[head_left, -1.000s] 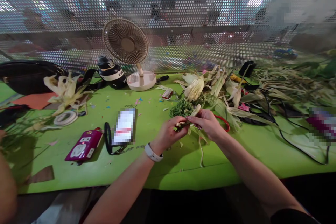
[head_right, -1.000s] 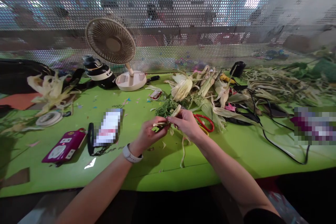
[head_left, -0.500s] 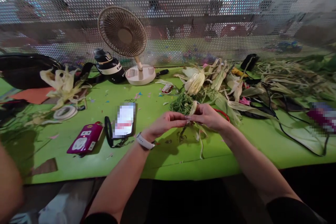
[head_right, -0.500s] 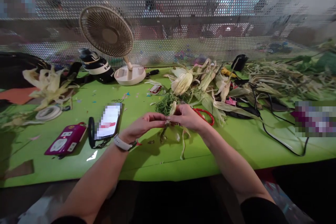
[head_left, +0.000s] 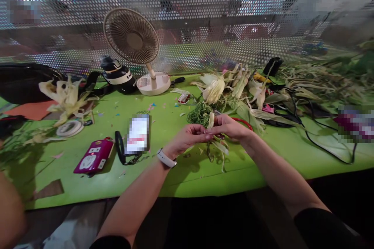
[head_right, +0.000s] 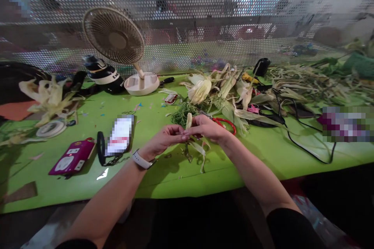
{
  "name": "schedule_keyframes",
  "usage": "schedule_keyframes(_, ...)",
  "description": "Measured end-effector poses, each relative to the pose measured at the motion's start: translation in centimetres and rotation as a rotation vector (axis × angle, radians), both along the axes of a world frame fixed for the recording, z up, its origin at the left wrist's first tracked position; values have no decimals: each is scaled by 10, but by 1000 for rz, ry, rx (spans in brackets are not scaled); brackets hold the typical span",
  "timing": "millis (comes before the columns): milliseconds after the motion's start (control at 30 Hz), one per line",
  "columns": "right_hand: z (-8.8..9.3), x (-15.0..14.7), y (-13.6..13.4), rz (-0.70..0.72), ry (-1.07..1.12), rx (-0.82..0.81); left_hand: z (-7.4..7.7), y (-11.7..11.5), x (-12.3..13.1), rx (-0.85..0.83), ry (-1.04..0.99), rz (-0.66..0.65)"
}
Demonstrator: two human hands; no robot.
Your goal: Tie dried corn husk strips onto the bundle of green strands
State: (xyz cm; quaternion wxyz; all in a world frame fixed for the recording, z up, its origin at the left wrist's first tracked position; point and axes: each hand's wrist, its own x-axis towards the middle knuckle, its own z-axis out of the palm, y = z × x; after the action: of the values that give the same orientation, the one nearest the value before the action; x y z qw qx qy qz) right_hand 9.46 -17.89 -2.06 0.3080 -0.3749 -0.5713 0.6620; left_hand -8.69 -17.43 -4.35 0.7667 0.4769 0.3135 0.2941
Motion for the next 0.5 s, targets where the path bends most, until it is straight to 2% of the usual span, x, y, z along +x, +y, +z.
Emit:
schedule_keyframes(167, -5, -2, 3, -95, -25, 43, -3, 3, -1, 84, 37, 43)
schedule_keyframes(333, 3, -7, -1, -176, -71, 135, -3, 4, -1, 170, 84, 91)
schedule_keyframes(500, 2, -6, -1, -190, -34, 147, -1, -2, 3, 127, 41, 140)
